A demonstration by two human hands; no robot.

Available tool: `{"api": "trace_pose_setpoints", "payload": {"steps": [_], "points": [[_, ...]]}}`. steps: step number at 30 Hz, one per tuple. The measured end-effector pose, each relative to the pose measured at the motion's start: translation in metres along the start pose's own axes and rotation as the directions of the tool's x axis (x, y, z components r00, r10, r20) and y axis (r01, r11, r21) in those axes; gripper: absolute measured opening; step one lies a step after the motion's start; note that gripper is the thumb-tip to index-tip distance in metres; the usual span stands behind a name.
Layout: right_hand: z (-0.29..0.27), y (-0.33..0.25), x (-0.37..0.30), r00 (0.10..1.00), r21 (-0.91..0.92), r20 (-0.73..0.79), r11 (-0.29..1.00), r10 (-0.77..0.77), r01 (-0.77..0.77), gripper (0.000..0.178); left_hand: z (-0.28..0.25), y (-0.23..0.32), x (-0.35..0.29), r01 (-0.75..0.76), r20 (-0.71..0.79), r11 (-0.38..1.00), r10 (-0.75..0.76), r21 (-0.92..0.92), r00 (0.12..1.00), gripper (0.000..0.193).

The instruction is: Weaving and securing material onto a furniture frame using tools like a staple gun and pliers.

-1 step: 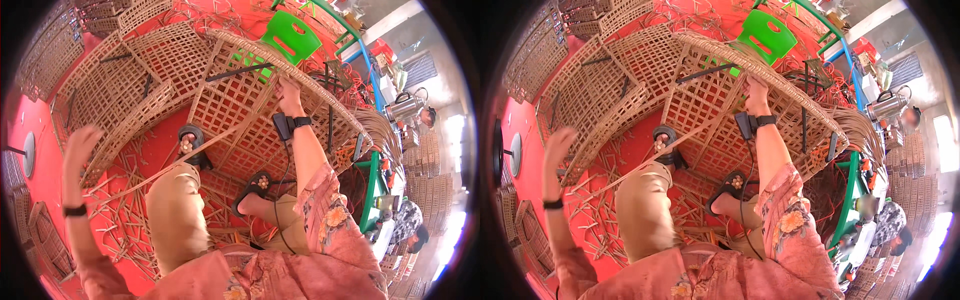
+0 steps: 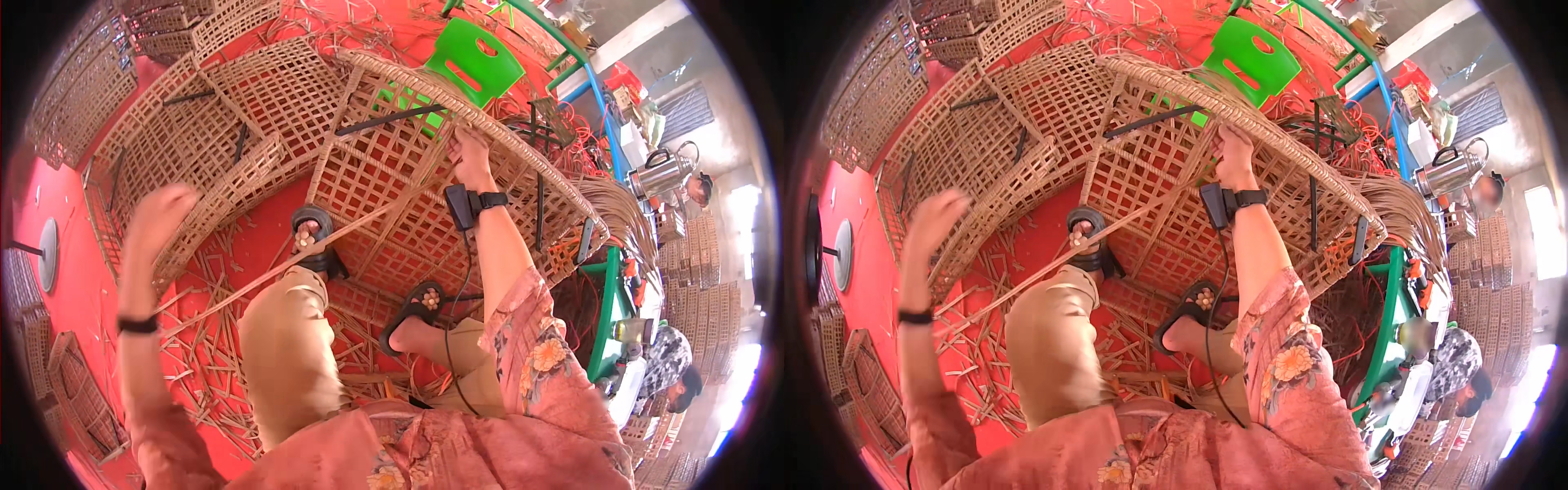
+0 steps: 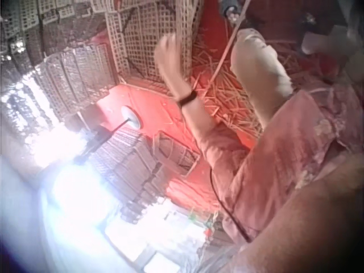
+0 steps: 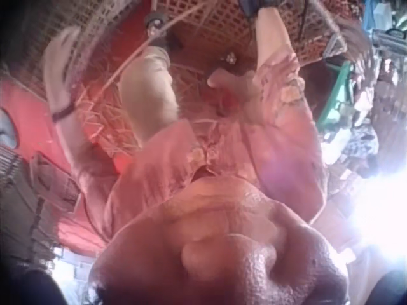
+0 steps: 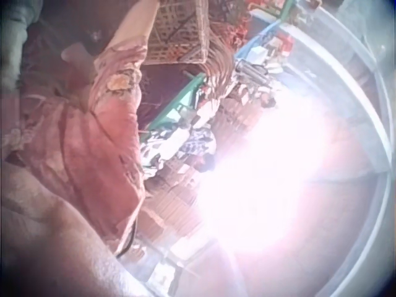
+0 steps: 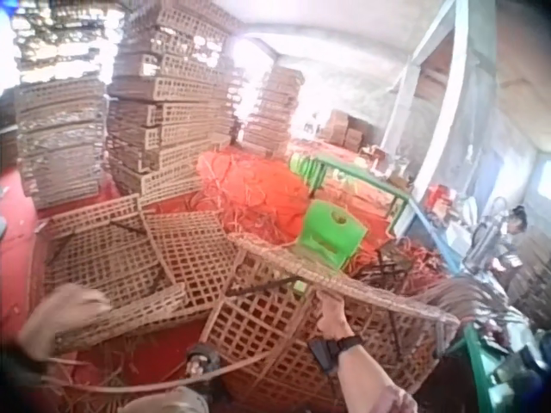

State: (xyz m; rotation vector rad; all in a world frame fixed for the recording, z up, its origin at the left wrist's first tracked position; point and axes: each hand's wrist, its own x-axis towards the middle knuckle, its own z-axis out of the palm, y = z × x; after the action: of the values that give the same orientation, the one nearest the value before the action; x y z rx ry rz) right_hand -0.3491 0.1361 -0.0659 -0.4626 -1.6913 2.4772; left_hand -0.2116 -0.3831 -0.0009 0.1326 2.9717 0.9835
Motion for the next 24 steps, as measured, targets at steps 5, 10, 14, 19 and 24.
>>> {"api": "trace_pose_setpoints", "payload": {"steps": [5, 10, 14, 19, 24], "points": [[-0.008, 0.025, 0.018, 0.991, 0.17, -0.113, 0.984, 0.07, -0.05, 0.021, 0.158, 0.149, 0.15, -0.212, 0.273, 0.927, 0.3, -0.311, 0.914, 0.032], [0.002, 0.021, 0.009, 0.981, 0.169, -0.119, 0.977, 0.152, -0.131, 0.014, 0.269, 0.228, 0.204, -0.236, -0.041, 0.837, 0.248, -0.494, 0.968, 0.028], [0.013, 0.019, 0.003, 0.943, 0.253, -0.25, 0.955, 0.222, -0.158, 0.015, 0.285, 0.252, 0.204, -0.229, -0.137, 0.792, 0.183, -0.566, 0.973, 0.029], [0.006, 0.019, 0.007, 0.96, 0.409, -0.143, 0.898, 0.241, -0.164, 0.01, 0.293, 0.255, 0.209, -0.408, -0.153, 0.691, 0.401, -0.597, 0.903, 0.024], [0.001, 0.018, 0.007, 0.963, 0.391, 0.089, 0.881, 0.253, -0.267, 0.014, 0.283, 0.258, 0.208, -0.027, 0.126, 0.596, 0.214, -0.802, 0.969, 0.025]]}}
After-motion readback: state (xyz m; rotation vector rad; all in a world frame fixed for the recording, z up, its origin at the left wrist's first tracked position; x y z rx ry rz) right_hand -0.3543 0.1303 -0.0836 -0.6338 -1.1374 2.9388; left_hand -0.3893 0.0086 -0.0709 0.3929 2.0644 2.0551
